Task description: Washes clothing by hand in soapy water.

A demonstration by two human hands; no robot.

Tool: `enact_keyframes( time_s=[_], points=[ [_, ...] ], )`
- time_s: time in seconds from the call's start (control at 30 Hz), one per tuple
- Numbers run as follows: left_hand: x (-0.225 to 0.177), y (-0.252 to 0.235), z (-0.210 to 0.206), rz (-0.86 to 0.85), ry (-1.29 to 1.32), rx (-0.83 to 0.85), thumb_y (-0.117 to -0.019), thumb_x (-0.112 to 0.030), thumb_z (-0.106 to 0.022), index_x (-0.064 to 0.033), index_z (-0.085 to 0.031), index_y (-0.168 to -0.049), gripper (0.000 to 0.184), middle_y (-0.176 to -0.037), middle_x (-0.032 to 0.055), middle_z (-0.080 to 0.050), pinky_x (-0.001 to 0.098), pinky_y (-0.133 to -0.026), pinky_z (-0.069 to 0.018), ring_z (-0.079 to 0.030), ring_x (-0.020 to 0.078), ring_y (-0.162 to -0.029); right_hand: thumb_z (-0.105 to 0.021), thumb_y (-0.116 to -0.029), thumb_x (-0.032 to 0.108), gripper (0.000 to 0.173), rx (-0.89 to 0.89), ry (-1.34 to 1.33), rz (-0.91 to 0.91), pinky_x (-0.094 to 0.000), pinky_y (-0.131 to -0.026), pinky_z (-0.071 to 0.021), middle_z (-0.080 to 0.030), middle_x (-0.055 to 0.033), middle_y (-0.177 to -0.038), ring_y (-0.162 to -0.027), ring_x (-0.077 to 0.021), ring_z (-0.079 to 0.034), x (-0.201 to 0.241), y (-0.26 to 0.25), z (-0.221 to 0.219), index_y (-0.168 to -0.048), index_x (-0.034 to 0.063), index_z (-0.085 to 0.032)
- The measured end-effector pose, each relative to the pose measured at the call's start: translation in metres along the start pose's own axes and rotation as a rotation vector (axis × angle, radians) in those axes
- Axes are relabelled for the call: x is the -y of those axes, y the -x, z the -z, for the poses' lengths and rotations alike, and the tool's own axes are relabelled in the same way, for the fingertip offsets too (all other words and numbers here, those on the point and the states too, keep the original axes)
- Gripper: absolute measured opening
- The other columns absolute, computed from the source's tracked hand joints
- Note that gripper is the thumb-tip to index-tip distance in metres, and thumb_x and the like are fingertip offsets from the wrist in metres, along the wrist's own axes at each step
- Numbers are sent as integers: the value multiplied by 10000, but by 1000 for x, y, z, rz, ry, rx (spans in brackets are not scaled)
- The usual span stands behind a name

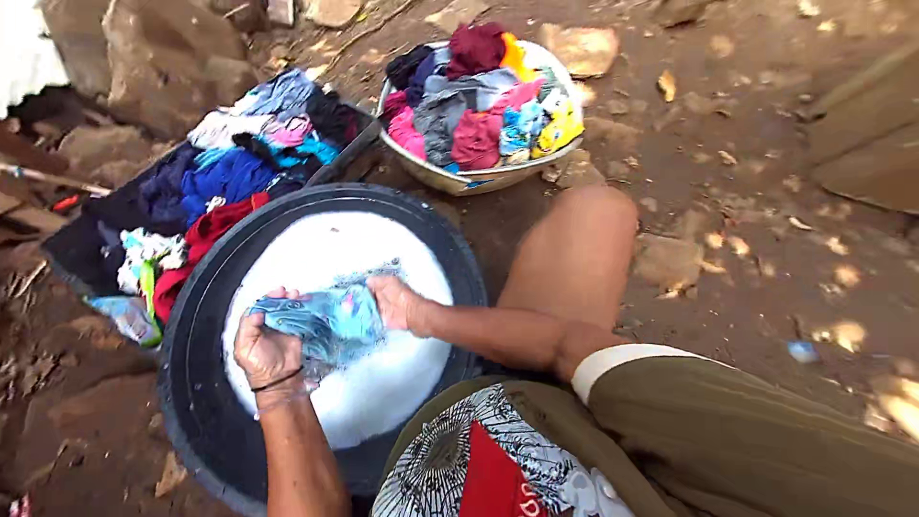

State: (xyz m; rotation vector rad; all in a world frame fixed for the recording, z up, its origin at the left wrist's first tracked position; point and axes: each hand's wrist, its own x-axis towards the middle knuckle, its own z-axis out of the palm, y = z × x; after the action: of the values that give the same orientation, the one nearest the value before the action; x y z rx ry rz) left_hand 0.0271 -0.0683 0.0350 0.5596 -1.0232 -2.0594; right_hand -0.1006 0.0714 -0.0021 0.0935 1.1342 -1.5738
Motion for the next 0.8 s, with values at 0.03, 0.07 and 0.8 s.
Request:
enact_keyframes(
  time_s=[0.03, 0.07, 0.8],
  points=[
    [4, 7, -13, 5, -87, 77, -1002, -124, -254, -152, -680, -905, 438, -883, 24, -768, 386, -818, -621, -745, 179, -849, -259, -1111, 430, 519, -19, 11, -56, -393, -761, -552, -635, -149, -1079, -877, -220, -642, -10, -1, -1, -1330, 34, -511],
    [9, 14, -24, 3, -191, 147, -975, -113, -317, -180, -686, -853, 394, -829, -14, -757, 360, -776, -620, -732, 145, -795, -233, -1107, 472, 600, -11, 3, -95, -441, -844, -529, -587, -218, -1268, -1013, -284, -623, -15, 2, -2, -1466, 33, -430],
    [28, 17, -18, 173, -1644, 152, -1096, -244, -418, 111, -619, -1134, 410, -1018, 343, -677, 696, -828, -516, -683, 527, -970, -394, -1019, 89, 306, 104, 674, 539, -281, -799, -483, -598, -65, -841, -817, -79, -569, -3, 19, 0, -890, -61, -628]
  ],
)
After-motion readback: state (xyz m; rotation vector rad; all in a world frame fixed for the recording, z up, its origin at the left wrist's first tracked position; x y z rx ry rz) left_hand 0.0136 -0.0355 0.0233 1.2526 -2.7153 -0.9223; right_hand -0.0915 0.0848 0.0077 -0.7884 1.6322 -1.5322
